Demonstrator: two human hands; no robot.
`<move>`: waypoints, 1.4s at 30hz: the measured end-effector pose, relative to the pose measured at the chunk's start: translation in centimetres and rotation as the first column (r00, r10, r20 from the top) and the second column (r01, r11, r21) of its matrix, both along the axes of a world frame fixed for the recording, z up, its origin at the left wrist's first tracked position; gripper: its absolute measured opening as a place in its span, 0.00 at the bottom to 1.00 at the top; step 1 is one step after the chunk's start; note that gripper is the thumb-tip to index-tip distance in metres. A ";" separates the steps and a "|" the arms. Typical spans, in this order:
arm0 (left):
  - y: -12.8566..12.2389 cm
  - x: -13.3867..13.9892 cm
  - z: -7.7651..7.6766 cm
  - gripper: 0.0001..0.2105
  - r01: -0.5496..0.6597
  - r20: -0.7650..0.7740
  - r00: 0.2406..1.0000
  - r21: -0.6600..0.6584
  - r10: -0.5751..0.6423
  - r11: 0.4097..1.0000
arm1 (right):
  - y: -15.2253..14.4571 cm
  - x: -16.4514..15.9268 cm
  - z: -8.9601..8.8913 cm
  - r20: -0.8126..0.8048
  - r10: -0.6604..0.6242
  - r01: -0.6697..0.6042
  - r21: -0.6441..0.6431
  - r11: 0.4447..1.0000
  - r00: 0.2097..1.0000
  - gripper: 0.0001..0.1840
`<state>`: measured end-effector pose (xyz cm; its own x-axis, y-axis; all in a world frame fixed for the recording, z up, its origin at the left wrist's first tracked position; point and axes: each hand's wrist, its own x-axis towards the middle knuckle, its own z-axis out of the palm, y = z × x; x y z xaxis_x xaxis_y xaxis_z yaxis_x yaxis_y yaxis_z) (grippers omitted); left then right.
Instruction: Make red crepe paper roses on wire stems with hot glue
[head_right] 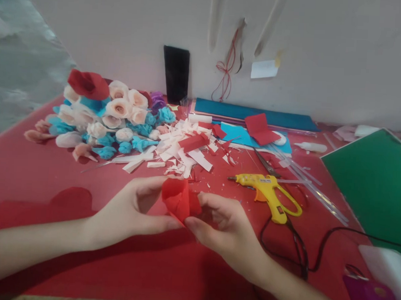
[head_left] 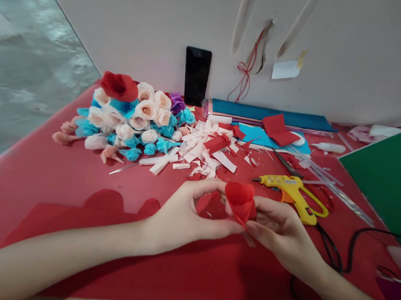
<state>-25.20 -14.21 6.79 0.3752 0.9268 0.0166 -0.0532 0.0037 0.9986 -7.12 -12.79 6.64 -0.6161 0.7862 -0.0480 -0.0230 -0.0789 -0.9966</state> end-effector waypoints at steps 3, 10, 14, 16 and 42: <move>0.3 -0.3 0.0 0.12 -0.002 -0.115 0.993 0.155 0.020 0.988 | 0.2 0.1 0.2 0.067 0.014 -0.017 0.042 0.999 0.998 0.02; 1.6 -1.4 0.3 0.22 0.264 -0.412 0.910 0.472 -0.054 0.841 | 0.1 0.8 0.1 0.382 0.020 -0.147 0.309 0.940 0.924 0.03; 1.6 -1.8 0.7 0.18 0.397 -0.539 0.842 0.587 -0.026 0.706 | -0.1 0.8 0.0 0.440 -0.006 -0.188 0.396 0.899 0.898 0.03; 1.6 -1.9 0.9 0.14 0.449 -0.585 0.811 0.645 0.020 0.619 | -0.1 0.7 0.1 0.442 0.019 -0.204 0.375 0.904 0.897 0.03; 1.5 -1.8 0.0 0.07 0.433 -0.513 0.815 0.849 0.271 0.304 | 0.0 0.8 1.0 0.477 0.199 -0.251 0.048 0.967 0.856 0.03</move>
<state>-27.04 -12.75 6.81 0.7134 0.3681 0.5964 0.3437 -0.9254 0.1599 -6.34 -12.78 7.63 -0.7035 0.6451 -0.2982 0.4499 0.0793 -0.8895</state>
